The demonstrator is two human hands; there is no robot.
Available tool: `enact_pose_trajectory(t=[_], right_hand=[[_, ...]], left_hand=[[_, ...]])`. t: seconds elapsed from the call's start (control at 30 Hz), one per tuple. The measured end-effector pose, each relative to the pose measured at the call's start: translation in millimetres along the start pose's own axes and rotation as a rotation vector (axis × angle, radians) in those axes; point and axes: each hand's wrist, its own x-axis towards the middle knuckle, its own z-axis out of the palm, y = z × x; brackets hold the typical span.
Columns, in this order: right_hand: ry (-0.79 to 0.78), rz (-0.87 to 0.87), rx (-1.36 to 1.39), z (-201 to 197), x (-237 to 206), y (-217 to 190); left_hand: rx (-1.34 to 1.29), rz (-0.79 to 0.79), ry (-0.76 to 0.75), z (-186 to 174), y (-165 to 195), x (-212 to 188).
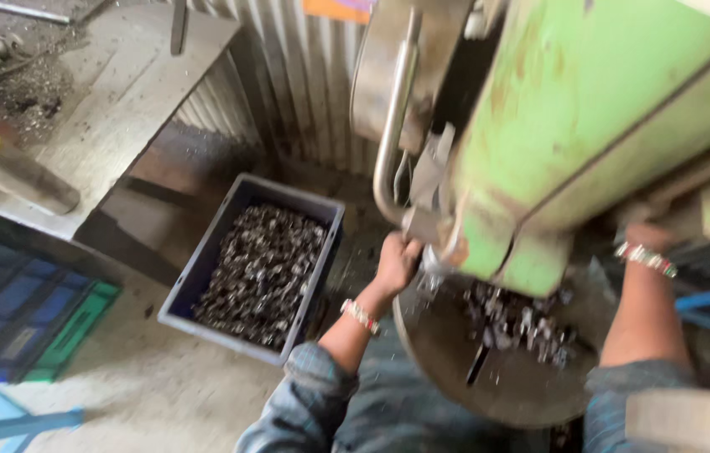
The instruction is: The person repeatedly places small metal parts under a drill press, operates the machine to drill or deburr them, then removes and discards the parts. The cycle is repeated continuously throughout the clip.
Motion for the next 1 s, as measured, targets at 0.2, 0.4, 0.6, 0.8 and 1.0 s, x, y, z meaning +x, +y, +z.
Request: enact_pose_trajectory(t=[0.2, 0.4, 0.6, 0.8, 1.0], right_hand=[[-0.175, -0.094, -0.305, -65, -77, 6], [-0.291, 0.126, -0.020, -165, -165, 30], [-0.459, -0.300, -0.513, -168, -157, 35], [-0.295, 0.302, 0.437, -137, -166, 4], [-0.221, 0.355, 0.956, -136, -168, 14]], left_hand=[[-0.100, -0.315, 0.146, -7, 34, -16], [-0.533, -0.192, 0.721, -74, 47, -43], [-0.737, -0.410, 0.724, -56, 38, -77], [0.216, -0.074, 0.110, 27, 45, -139], [0.856, 0.631, -0.311, 59, 57, -131]])
